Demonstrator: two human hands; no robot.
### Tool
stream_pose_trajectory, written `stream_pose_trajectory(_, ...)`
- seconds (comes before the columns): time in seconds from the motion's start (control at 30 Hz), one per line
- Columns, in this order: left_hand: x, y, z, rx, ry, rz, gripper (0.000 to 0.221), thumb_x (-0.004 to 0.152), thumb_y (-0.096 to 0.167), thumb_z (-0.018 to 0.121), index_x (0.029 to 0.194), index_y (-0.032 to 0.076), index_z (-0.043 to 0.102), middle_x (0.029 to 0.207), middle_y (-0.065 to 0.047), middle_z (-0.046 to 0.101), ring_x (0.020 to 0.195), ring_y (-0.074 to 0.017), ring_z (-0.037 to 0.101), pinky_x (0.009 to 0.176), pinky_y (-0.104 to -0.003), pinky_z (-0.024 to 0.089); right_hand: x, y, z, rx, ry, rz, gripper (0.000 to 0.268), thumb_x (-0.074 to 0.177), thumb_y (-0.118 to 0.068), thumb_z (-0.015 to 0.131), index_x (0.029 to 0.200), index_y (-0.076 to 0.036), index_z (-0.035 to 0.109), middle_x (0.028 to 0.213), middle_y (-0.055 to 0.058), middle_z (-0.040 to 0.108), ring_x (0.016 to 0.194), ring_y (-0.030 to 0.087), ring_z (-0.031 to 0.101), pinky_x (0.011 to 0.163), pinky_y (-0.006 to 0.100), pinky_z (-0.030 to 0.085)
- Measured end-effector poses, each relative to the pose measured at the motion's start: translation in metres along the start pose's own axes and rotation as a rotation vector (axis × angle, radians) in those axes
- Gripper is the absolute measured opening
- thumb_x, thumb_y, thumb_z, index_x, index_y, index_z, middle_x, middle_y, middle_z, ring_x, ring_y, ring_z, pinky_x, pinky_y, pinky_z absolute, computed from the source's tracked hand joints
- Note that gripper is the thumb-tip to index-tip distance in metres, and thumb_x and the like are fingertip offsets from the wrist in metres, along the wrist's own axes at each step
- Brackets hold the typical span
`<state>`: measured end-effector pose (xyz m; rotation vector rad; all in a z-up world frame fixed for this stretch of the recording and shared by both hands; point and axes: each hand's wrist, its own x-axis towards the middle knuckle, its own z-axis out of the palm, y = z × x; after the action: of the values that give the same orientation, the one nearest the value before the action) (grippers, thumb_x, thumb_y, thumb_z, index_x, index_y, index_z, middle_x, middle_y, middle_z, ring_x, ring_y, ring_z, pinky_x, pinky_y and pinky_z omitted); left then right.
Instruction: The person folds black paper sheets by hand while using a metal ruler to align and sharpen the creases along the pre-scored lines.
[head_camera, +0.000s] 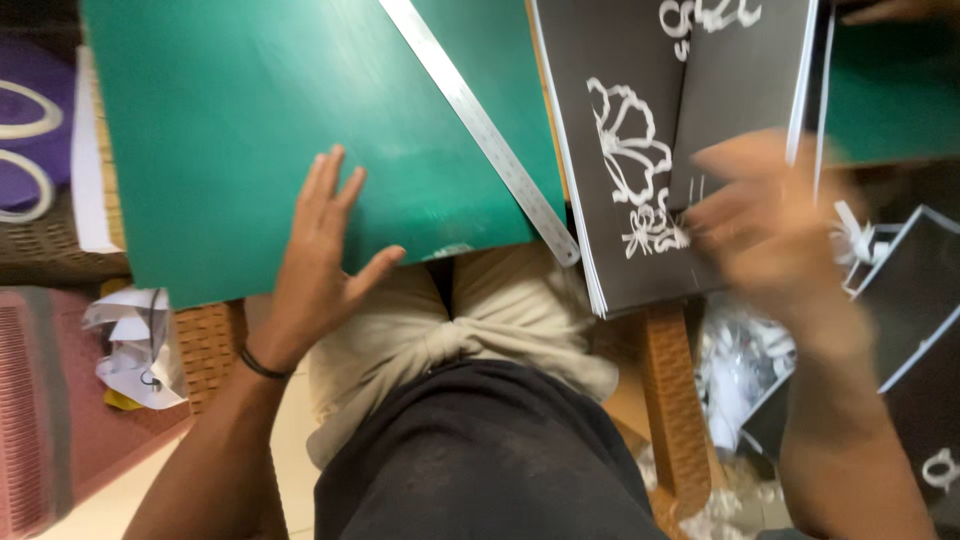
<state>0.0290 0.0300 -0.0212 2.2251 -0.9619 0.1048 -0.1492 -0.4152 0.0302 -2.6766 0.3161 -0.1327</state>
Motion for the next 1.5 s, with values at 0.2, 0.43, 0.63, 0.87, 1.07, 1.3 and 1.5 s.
stream_pose_trajectory(0.2,-0.006,-0.005,-0.004,-0.006,0.010,-0.005,0.083,0.094,0.029,0.080,0.158,0.000,0.037,0.169,-0.025,0.026,0.157,-0.0461,0.025,0.126,-0.055,0.029,-0.028,-0.069,0.035,-0.391,-0.352,-0.398,0.092,0.081,-0.042,0.069,0.156,-0.002,0.033,0.163,0.022,0.030,0.150,0.038,0.028,0.118,0.051,0.034)
stream_pose_trajectory(0.43,-0.002,-0.013,-0.001,0.014,0.022,-0.026,0.087,0.094,0.026,0.081,0.159,-0.005,0.033,0.168,-0.027,0.030,0.156,-0.0461,0.029,0.127,-0.052,0.031,-0.043,-0.025,0.015,-0.052,-0.309,-0.215,0.077,0.093,-0.004,0.060,0.162,-0.017,0.028,0.147,0.013,0.057,0.111,0.035,0.068,0.093,0.044,0.055)
stream_pose_trajectory(0.63,-0.003,-0.013,0.003,0.037,0.032,-0.036,0.088,0.093,0.024,0.082,0.159,-0.007,0.031,0.166,-0.027,0.034,0.154,-0.0450,0.034,0.127,-0.050,0.032,-0.043,-0.007,0.034,-0.236,0.124,-0.704,0.043,0.099,-0.003,0.068,0.138,-0.015,0.053,0.138,0.017,0.063,0.103,0.033,0.076,0.088,0.039,0.063)
stream_pose_trajectory(0.87,-0.003,-0.010,0.003,0.026,0.042,-0.045,0.086,0.093,0.025,0.081,0.157,-0.006,0.033,0.165,-0.027,0.034,0.154,-0.0445,0.034,0.125,-0.050,0.033,-0.048,-0.022,0.046,-0.080,0.233,-0.484,0.056,0.069,0.004,0.066,0.124,0.006,0.055,0.134,0.027,0.061,0.130,0.041,0.056,0.110,0.052,0.047)
stream_pose_trajectory(1.07,0.005,0.007,-0.006,0.017,0.059,-0.012,0.086,0.092,0.029,0.080,0.157,-0.004,0.034,0.162,-0.028,0.037,0.151,-0.0449,0.034,0.123,-0.051,0.032,-0.042,-0.010,-0.052,-0.317,0.227,-0.048,0.051,0.074,0.012,0.063,0.121,-0.007,0.072,0.120,0.014,0.073,0.114,0.032,0.061,0.105,0.048,0.049)
stream_pose_trajectory(1.3,0.016,0.045,-0.031,-0.515,-0.079,-0.060,0.081,0.099,0.046,0.065,0.159,0.001,0.033,0.157,-0.021,0.051,0.147,-0.0351,0.051,0.119,-0.048,0.046,0.008,-0.122,-0.047,0.254,-0.005,-0.280,0.050,0.084,-0.003,0.063,0.134,-0.005,0.059,0.134,0.017,0.063,0.119,0.032,0.062,0.105,0.043,0.052)
stream_pose_trajectory(1.5,0.000,-0.003,-0.094,-1.331,-0.173,-0.311,0.104,0.094,0.078,0.038,0.158,-0.004,0.035,0.154,-0.025,0.051,0.142,-0.0345,0.053,0.115,-0.046,0.051,0.043,-0.284,0.052,0.401,-0.531,-0.862,0.057,0.093,-0.016,0.064,0.145,-0.004,0.048,0.147,0.020,0.054,0.124,0.032,0.063,0.105,0.039,0.055)
